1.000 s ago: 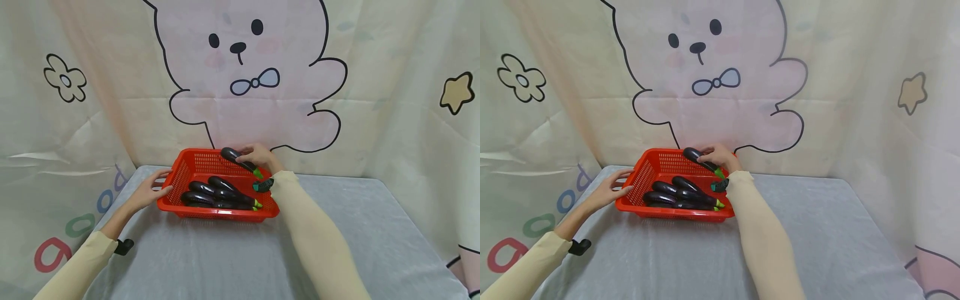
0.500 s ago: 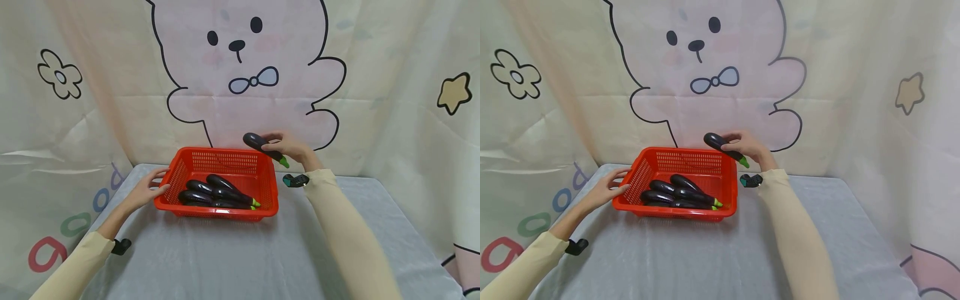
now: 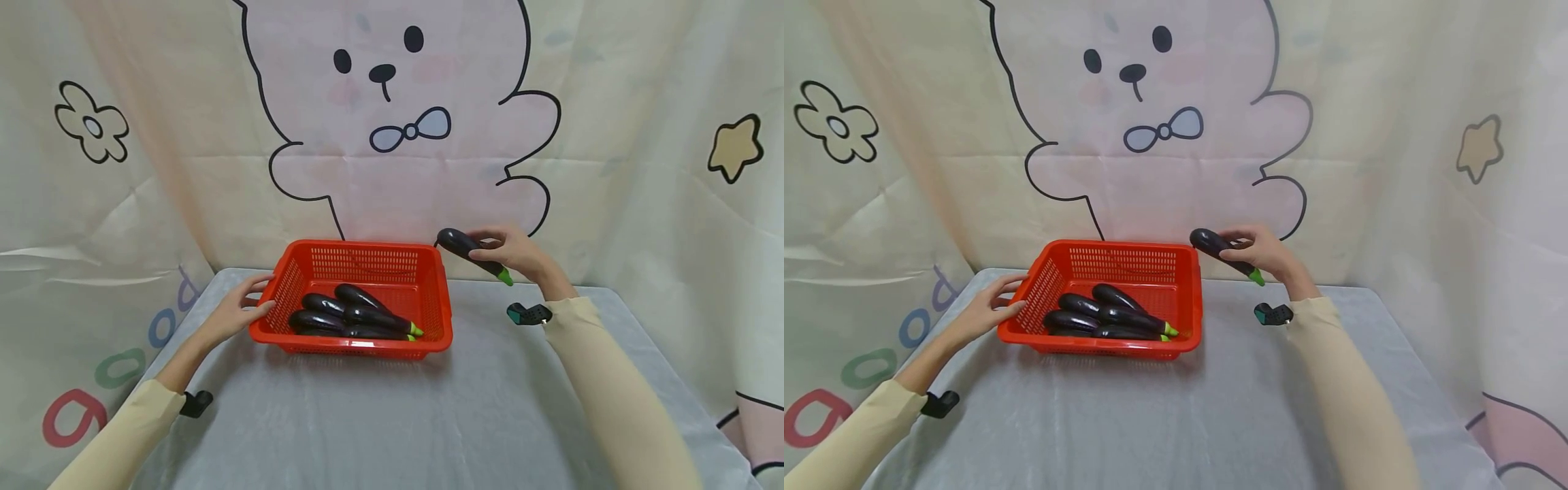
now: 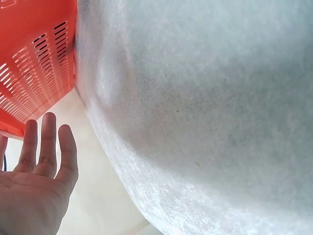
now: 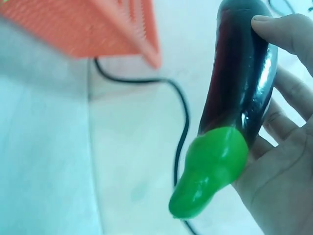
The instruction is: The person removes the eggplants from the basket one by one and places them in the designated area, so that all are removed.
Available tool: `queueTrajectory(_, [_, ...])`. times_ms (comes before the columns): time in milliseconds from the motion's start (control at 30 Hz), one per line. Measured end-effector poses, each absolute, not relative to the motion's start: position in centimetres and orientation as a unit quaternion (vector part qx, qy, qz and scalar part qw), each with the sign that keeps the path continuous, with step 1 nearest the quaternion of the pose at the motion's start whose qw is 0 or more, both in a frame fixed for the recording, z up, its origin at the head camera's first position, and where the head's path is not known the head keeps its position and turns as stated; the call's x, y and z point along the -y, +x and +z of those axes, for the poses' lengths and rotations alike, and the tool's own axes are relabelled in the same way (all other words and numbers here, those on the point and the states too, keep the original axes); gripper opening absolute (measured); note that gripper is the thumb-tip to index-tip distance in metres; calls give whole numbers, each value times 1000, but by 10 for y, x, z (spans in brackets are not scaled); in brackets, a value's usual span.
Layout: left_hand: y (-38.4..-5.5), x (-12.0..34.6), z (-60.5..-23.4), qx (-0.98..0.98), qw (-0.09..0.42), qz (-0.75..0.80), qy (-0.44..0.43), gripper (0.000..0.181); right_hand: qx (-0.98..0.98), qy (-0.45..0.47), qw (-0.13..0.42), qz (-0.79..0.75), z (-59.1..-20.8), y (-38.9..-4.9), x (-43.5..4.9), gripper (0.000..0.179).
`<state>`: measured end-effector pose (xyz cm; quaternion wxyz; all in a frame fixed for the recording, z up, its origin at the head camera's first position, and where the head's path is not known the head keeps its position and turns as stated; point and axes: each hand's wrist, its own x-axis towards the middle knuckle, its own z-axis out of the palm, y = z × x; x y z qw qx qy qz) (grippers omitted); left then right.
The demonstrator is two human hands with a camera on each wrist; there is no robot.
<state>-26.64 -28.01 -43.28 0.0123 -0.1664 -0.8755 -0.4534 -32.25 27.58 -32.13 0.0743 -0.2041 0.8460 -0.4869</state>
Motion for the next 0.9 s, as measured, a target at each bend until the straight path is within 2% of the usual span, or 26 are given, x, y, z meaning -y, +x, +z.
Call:
queueTrajectory(367, [-268, 280, -433, 875, 7, -455, -164, 69, -868, -152, 70, -468, -358, -324, -308, 53])
queueTrajectory(900, [-267, 282, -433, 877, 4, -452, -161, 68, -884, -97, 91, -448, -406, -327, -327, 59])
